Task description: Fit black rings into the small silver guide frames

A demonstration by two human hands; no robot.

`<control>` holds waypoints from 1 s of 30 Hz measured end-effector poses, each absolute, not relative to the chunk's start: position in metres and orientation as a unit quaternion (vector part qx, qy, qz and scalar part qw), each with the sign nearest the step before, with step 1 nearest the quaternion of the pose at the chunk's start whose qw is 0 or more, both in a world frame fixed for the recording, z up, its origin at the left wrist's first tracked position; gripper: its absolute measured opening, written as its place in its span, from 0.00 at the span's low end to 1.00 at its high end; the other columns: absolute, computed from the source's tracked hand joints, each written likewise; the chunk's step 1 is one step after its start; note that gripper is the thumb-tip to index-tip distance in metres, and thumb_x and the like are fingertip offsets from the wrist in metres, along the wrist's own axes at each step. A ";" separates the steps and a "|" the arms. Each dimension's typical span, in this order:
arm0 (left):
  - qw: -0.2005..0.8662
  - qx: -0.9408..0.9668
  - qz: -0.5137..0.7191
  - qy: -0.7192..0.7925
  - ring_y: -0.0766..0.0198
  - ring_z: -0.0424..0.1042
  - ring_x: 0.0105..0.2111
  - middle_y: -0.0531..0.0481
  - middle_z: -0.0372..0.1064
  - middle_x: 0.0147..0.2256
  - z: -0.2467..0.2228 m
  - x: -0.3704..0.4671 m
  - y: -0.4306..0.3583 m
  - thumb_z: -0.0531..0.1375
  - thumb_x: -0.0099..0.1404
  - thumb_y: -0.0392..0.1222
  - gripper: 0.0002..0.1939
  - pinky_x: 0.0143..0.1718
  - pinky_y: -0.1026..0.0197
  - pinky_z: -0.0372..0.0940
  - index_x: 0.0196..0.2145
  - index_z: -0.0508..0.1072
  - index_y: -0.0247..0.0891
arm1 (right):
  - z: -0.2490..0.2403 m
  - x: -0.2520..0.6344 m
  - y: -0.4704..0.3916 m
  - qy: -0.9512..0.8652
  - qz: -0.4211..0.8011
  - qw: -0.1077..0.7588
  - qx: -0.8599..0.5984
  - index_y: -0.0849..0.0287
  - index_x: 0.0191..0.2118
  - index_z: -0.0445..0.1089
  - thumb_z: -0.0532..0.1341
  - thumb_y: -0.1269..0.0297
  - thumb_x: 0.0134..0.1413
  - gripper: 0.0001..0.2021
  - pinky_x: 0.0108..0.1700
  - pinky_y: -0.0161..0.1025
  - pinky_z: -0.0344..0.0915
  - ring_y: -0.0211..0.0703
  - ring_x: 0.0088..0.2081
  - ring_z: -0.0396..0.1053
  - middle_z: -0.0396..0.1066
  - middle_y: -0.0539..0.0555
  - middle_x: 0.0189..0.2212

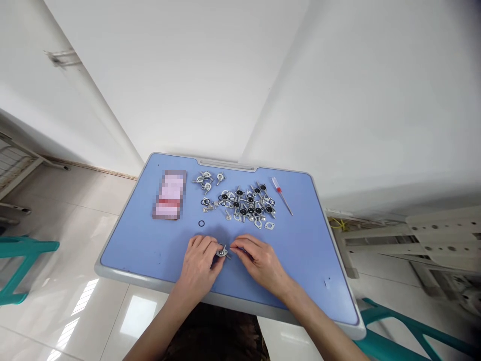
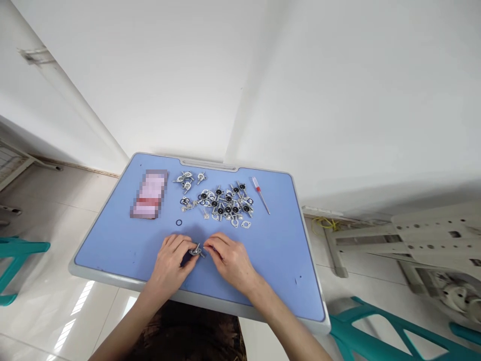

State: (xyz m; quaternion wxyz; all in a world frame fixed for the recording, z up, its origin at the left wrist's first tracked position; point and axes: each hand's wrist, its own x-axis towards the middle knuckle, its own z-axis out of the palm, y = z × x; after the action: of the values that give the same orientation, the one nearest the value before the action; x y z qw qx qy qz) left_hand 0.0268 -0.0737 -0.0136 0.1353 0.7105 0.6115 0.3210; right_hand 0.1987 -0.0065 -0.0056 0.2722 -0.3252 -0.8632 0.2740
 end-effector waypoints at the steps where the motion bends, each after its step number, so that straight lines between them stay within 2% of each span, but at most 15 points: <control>1: 0.131 0.714 0.320 0.609 0.60 0.66 0.37 0.50 0.69 0.35 -0.014 0.027 -0.074 0.57 0.64 0.34 0.02 0.40 0.56 0.59 0.34 0.66 0.38 | -0.006 0.199 -0.007 -0.862 0.275 0.276 -0.325 0.57 0.37 0.69 0.54 0.69 0.61 0.07 0.34 0.36 0.69 0.39 0.33 0.70 0.72 0.54 0.33; 5: 0.104 0.727 0.313 0.603 0.60 0.66 0.38 0.50 0.69 0.36 -0.015 0.028 -0.076 0.57 0.64 0.33 0.03 0.43 0.55 0.61 0.34 0.67 0.38 | -0.008 0.201 -0.008 -0.862 0.280 0.286 -0.312 0.58 0.38 0.69 0.54 0.71 0.61 0.06 0.34 0.37 0.70 0.39 0.34 0.70 0.72 0.54 0.33; 10: 0.076 0.733 0.318 0.597 0.59 0.67 0.39 0.49 0.69 0.36 -0.016 0.029 -0.076 0.56 0.63 0.30 0.05 0.50 0.51 0.61 0.36 0.67 0.39 | -0.009 0.203 -0.010 -0.862 0.278 0.289 -0.312 0.58 0.38 0.69 0.54 0.71 0.61 0.06 0.34 0.37 0.70 0.39 0.34 0.70 0.72 0.54 0.33; 17: 0.080 0.730 0.313 0.602 0.59 0.67 0.42 0.49 0.69 0.37 -0.017 0.028 -0.077 0.56 0.62 0.31 0.07 0.53 0.50 0.61 0.37 0.68 0.39 | -0.010 0.204 -0.010 -0.862 0.275 0.292 -0.310 0.58 0.38 0.69 0.54 0.71 0.61 0.07 0.34 0.36 0.70 0.39 0.34 0.70 0.72 0.54 0.33; 26: 0.093 0.726 0.331 0.595 0.61 0.67 0.36 0.50 0.69 0.34 -0.016 0.027 -0.074 0.56 0.62 0.30 0.05 0.45 0.52 0.63 0.33 0.67 0.39 | -0.009 0.197 -0.012 -0.879 0.235 0.301 -0.285 0.59 0.39 0.69 0.54 0.72 0.61 0.07 0.34 0.35 0.70 0.39 0.35 0.71 0.73 0.54 0.33; 30: 0.102 0.722 0.336 0.596 0.60 0.67 0.36 0.50 0.69 0.34 -0.017 0.028 -0.074 0.56 0.61 0.30 0.05 0.44 0.52 0.62 0.33 0.67 0.39 | -0.010 0.194 -0.012 -0.897 0.205 0.290 -0.261 0.59 0.40 0.69 0.54 0.73 0.60 0.08 0.35 0.35 0.71 0.38 0.35 0.72 0.74 0.54 0.34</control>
State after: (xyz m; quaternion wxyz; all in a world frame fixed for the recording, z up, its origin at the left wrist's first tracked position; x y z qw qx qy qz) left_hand 0.0276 -0.0739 -0.0172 0.1023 0.7219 0.5959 0.3364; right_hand 0.1945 -0.0119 -0.0097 0.2903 -0.2610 -0.8974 0.2054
